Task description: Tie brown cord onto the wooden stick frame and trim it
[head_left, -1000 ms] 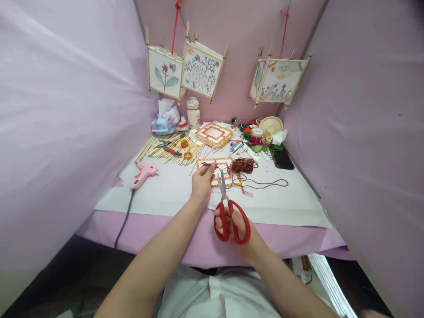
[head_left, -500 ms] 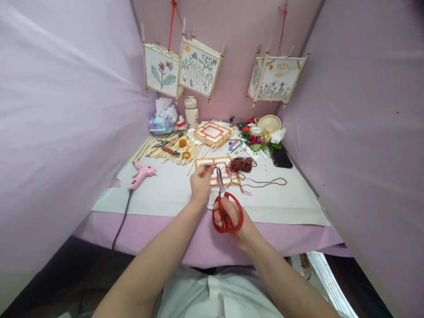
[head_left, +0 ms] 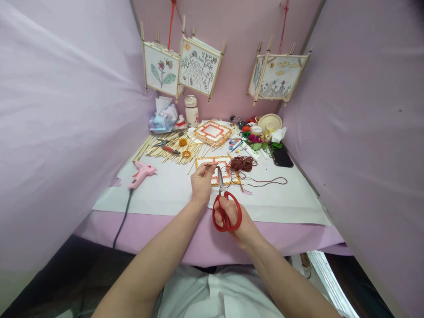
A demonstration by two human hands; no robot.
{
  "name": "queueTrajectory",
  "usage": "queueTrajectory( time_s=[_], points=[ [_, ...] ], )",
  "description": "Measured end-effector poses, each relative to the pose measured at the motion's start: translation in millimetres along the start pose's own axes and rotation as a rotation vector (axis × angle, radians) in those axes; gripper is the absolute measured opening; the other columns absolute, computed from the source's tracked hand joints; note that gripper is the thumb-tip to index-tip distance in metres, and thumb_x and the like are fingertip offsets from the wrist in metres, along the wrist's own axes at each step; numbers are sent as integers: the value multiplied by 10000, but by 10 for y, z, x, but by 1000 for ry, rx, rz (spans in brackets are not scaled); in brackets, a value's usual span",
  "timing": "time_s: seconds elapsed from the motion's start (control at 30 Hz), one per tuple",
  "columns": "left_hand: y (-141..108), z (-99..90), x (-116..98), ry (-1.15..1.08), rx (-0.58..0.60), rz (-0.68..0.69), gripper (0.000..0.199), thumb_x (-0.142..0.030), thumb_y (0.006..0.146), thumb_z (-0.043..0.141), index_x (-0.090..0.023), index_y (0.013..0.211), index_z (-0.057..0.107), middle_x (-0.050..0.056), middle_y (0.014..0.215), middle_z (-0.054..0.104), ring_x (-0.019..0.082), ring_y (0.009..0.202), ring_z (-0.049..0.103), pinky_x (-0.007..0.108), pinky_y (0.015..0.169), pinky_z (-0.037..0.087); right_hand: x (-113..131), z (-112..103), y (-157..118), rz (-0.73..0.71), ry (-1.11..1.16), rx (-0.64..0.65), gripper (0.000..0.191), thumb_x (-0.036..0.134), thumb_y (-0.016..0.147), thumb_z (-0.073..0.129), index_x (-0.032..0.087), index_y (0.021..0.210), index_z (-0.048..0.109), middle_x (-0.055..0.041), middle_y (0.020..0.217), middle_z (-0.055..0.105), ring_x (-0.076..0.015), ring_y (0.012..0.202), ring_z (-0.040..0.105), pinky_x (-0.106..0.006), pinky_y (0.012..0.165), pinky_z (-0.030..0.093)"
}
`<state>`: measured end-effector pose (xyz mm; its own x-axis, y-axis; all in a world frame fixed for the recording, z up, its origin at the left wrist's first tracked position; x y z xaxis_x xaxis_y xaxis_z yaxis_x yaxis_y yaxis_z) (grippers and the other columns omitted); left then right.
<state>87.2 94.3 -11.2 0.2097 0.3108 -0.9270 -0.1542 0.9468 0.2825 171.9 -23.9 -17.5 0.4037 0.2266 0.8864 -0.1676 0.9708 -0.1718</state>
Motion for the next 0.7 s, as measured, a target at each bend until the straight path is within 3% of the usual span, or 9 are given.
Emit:
queueTrajectory(
  time_s=[0.27,0.37,0.43,0.57,0.63,0.7],
  points=[
    [0,0,27,-22,-15,-30,192,-362,749,724,-201,848,758,35,899,689,158,896,598,262,806,456,-32,2,-9,-15,-38,-1,415,595,814,577,185,755,554,39,513,492,-91,472,392,-231,489,288],
    [29,-30,33,-53,-45,-37,190,-361,747,720,-197,835,752,34,895,685,151,879,593,252,781,457,32,-115,-23,-25,-144,-30,429,613,824,543,188,762,552,36,511,491,-99,466,404,-237,485,307],
    [64,-61,41,-71,-69,-49,196,-367,745,719,-192,827,748,36,899,684,147,875,588,241,758,452,173,-363,-34,-58,-365,-104,430,612,815,548,189,737,544,21,516,503,-114,474,429,-249,485,325],
    [128,-86,83,-66,-43,-132,236,-396,722,734,-172,797,738,40,852,674,143,840,584,237,746,448,697,-1282,-133,-169,-1022,-562,368,534,768,617,189,893,593,-60,756,636,-188,647,552,-283,562,376],
    [138,-79,108,-58,-11,-181,251,-399,709,740,-165,800,738,47,838,680,147,835,589,247,764,451,890,-1726,-203,-80,-1414,-768,369,453,789,586,162,1014,590,-112,848,663,-241,733,595,-313,607,384],
    [135,-67,125,-52,15,-213,256,-393,704,741,-161,812,738,60,862,694,157,852,599,263,789,455,966,-2061,-258,30,-1626,-852,374,396,821,523,116,1061,585,-161,892,669,-280,781,621,-331,617,390]
  ],
)
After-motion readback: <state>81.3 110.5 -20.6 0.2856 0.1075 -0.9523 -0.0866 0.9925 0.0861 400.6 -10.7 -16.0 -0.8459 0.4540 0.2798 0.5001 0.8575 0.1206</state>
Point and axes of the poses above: each hand's wrist, its own y-axis towards the middle knuckle, its own z-axis out of the palm, x = y × z, the point moved 6 cm from there along y, towards the middle knuckle
